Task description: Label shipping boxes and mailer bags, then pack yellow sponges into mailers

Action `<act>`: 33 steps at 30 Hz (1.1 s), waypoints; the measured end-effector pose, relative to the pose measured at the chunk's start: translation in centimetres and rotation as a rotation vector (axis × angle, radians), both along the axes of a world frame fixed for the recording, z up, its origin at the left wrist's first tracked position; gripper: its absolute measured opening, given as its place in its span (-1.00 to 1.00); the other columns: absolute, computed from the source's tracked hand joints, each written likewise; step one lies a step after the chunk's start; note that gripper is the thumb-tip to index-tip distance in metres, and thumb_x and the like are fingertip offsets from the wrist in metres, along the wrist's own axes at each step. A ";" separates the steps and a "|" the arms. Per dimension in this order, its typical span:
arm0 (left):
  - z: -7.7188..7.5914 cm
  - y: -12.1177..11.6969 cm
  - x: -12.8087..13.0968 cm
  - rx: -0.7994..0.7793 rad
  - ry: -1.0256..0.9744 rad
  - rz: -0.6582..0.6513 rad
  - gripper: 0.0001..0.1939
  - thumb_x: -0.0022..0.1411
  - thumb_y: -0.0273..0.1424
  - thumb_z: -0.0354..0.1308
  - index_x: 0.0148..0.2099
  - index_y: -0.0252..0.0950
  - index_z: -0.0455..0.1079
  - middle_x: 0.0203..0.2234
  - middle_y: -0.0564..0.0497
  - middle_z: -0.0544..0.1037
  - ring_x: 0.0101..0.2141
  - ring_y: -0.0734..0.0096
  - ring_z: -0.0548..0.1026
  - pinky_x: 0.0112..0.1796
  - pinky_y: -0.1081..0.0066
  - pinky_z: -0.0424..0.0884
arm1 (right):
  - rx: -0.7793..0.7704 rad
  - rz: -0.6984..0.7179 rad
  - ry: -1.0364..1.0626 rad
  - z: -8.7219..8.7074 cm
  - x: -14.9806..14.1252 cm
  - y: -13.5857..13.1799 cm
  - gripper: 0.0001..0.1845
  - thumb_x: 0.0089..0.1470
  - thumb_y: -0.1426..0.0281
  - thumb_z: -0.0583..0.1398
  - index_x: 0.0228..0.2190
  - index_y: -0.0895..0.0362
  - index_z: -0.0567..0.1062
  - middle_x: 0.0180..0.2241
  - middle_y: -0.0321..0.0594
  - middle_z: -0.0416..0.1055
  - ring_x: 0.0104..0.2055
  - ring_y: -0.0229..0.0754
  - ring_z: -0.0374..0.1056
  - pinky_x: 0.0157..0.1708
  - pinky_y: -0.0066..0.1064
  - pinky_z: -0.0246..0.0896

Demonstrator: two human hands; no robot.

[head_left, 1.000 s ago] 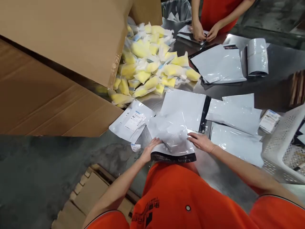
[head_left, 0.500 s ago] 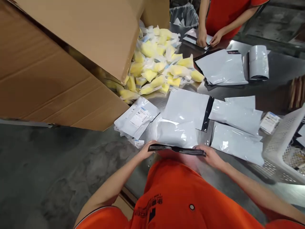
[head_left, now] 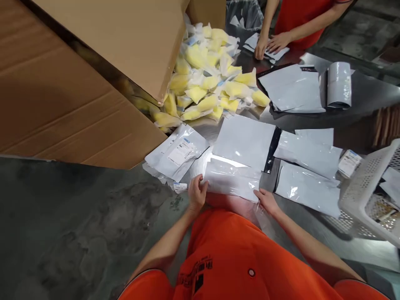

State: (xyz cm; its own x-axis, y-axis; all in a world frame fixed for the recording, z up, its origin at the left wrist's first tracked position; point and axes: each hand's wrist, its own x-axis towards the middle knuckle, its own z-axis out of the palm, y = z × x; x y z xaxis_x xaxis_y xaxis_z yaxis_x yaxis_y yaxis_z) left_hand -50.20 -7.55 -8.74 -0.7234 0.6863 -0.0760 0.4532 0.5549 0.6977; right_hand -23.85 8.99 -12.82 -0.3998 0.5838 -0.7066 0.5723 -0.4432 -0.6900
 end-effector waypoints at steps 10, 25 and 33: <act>-4.2 5.6 4.4 -0.086 0.394 -0.829 -0.38 0.24 -0.13 0.19 0.32 0.06 0.18 0.34 -0.04 0.16 0.33 -0.16 0.01 0.22 -0.37 -0.37 | 0.395 0.423 -0.425 3.7 -0.7 2.5 -0.62 0.01 0.19 0.25 -0.67 0.08 0.27 -0.65 -0.19 0.30 -0.54 -0.18 0.26 -0.52 -0.38 -0.02; 0.0 7.6 3.6 0.131 -0.343 -0.294 -0.72 0.28 -0.19 0.11 -0.19 -0.29 0.50 -0.06 -0.18 0.54 0.10 -0.01 0.40 0.20 -0.11 0.15 | 0.805 1.070 -0.174 6.6 -19.2 7.3 -0.79 0.23 0.40 0.06 -0.23 0.14 0.49 -0.23 -0.15 0.48 -0.27 -0.19 0.37 -0.34 -0.43 0.09; -0.6 11.8 0.9 0.135 -1.015 0.413 -0.68 0.21 -0.17 0.06 -0.42 -0.33 0.33 -0.63 0.03 0.44 -0.67 0.42 0.43 -0.62 0.39 0.44 | 0.844 1.144 -0.049 8.2 -17.3 7.0 -0.70 0.29 0.40 0.00 -0.09 0.14 0.49 -0.14 -0.15 0.45 -0.25 -0.23 0.37 -0.31 -0.45 0.11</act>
